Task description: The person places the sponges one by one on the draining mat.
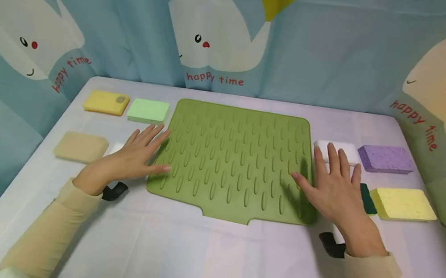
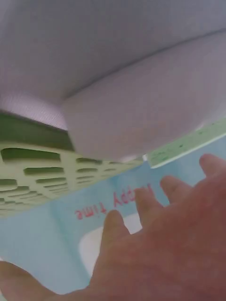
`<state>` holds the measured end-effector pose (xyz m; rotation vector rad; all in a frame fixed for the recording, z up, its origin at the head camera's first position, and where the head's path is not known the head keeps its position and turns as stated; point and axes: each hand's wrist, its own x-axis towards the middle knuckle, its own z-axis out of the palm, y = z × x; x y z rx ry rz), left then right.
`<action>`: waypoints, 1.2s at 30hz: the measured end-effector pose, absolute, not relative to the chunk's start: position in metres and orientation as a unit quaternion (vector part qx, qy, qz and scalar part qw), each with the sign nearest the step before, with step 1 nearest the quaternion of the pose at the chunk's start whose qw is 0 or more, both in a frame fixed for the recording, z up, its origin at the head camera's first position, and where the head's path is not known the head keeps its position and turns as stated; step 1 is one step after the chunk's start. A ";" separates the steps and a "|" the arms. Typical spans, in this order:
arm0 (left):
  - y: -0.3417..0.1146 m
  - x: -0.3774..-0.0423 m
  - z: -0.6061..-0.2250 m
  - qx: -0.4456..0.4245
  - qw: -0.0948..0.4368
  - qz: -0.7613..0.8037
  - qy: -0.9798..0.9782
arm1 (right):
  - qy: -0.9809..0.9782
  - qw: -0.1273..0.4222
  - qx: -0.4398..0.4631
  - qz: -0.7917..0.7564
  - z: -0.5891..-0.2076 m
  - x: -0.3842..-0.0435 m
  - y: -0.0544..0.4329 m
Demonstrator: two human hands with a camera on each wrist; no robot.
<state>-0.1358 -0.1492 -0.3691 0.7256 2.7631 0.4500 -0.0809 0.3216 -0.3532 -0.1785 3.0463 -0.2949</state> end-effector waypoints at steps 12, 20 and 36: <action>-0.168 -0.130 -0.381 0.226 0.172 0.195 0.939 | 0.992 0.032 -0.042 -0.112 -0.360 -0.073 0.337; -0.169 -0.131 -0.385 0.239 0.181 0.195 0.934 | 0.992 0.034 -0.029 -0.119 -0.366 -0.064 0.347; -0.169 -0.131 -0.388 0.254 0.166 0.151 0.941 | 0.993 0.039 -0.026 -0.108 -0.375 -0.049 0.364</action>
